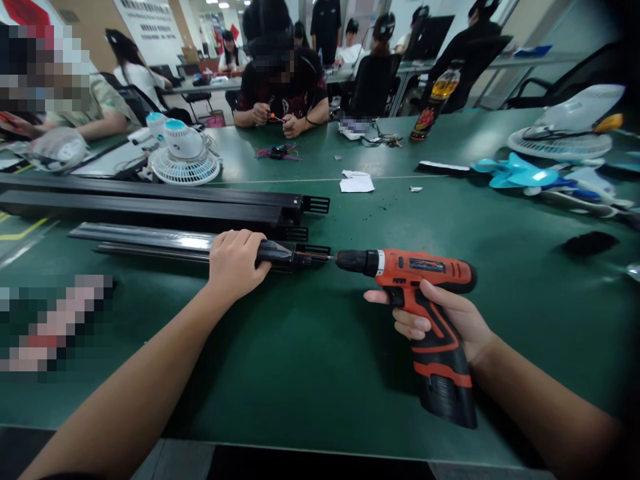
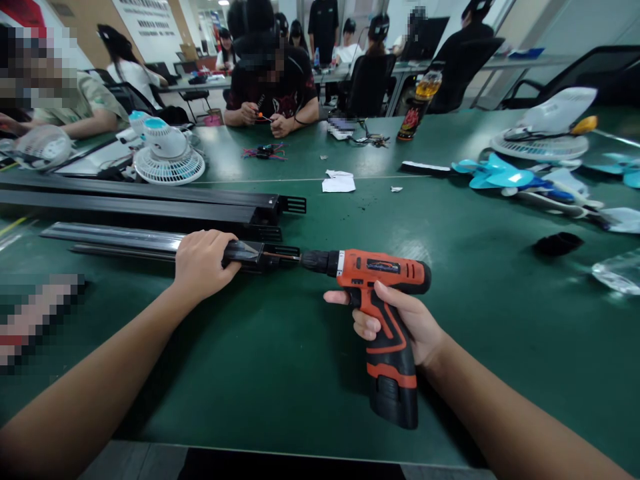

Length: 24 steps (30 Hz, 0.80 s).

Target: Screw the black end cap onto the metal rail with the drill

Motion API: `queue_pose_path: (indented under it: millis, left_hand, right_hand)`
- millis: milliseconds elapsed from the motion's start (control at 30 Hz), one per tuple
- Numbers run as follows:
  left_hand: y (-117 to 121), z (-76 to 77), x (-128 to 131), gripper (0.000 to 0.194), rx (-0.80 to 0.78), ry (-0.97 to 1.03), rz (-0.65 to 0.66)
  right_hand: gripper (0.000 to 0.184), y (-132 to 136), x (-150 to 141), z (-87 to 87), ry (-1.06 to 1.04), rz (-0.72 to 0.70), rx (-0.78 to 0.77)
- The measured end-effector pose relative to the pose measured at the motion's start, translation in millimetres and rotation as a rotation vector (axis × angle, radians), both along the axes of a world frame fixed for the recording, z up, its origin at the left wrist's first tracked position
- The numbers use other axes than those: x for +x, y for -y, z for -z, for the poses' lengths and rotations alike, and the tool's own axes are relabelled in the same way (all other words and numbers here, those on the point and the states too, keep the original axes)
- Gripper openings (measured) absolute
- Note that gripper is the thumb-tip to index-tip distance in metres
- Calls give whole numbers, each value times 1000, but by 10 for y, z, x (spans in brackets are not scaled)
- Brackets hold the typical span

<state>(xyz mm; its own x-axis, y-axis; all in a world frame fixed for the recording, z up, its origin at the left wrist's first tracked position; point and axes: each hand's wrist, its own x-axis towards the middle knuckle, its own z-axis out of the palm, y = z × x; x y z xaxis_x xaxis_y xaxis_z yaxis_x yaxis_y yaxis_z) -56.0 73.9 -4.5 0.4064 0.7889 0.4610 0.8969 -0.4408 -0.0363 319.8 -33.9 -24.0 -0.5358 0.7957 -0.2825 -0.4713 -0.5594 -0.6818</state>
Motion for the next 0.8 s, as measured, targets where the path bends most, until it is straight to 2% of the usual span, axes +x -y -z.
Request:
queue_pose_path:
  millis: [133,333,600,800]
  left_hand:
    - [2,-3,4,31,-11,-8,-15]
    - [5,-7,5,30,-8,-9,-20]
    - [7,-16,7,30,-37,27,-4]
    - [15,-25,12,32,-46,32,-7]
  right_hand:
    - [50,9,43,30,-49,15,-85]
    - [49,27,103,65,-5,-9,-191]
    - [38,43,-37,-18,-57,26,-91]
    - [45,1,-83,-72,-119,21,-41]
